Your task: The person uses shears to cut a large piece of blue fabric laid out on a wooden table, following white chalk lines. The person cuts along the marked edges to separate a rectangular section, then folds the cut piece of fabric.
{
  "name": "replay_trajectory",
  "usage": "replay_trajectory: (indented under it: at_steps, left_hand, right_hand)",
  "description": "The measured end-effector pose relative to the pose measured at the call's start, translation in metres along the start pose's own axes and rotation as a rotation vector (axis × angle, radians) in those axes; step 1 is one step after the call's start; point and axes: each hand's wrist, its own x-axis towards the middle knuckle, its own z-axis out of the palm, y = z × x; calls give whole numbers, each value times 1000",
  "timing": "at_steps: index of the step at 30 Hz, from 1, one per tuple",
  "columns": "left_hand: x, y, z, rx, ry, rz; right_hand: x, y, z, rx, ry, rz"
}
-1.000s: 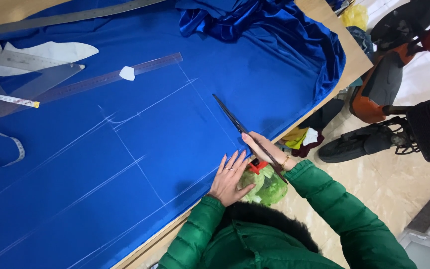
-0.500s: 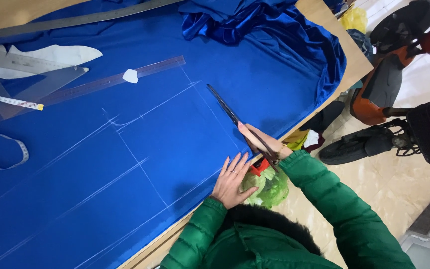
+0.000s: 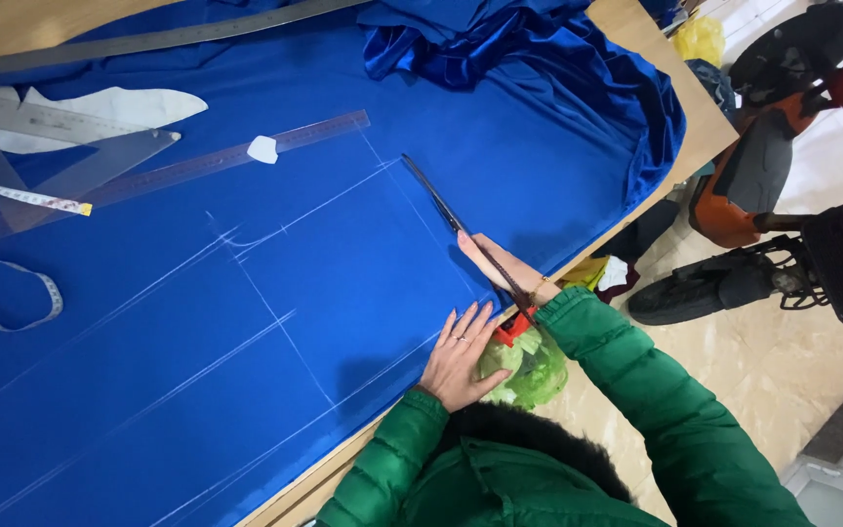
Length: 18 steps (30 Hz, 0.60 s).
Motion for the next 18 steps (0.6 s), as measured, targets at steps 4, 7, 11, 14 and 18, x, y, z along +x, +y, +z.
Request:
replay_trajectory:
  at_steps: [4,7,11,14,18]
  left_hand:
    - [1,1,-2,-10,5,6]
    - [2,1,-4,-10,6,4]
    - [2,2,-4,-16,-7,-4]
    - [1,0,-4,-14,-12,-2]
    - [1,1,-6,-19,-6,0]
  right_hand:
    - [31,35,5,-9,40,0]
    - [29,36,3,5,63,-29]
    - [-11,-10,-8,104,-7,7]
    - [-12,-24,-13,139,-50,-25]
    - [-6,-32,-15,81,-87,-82]
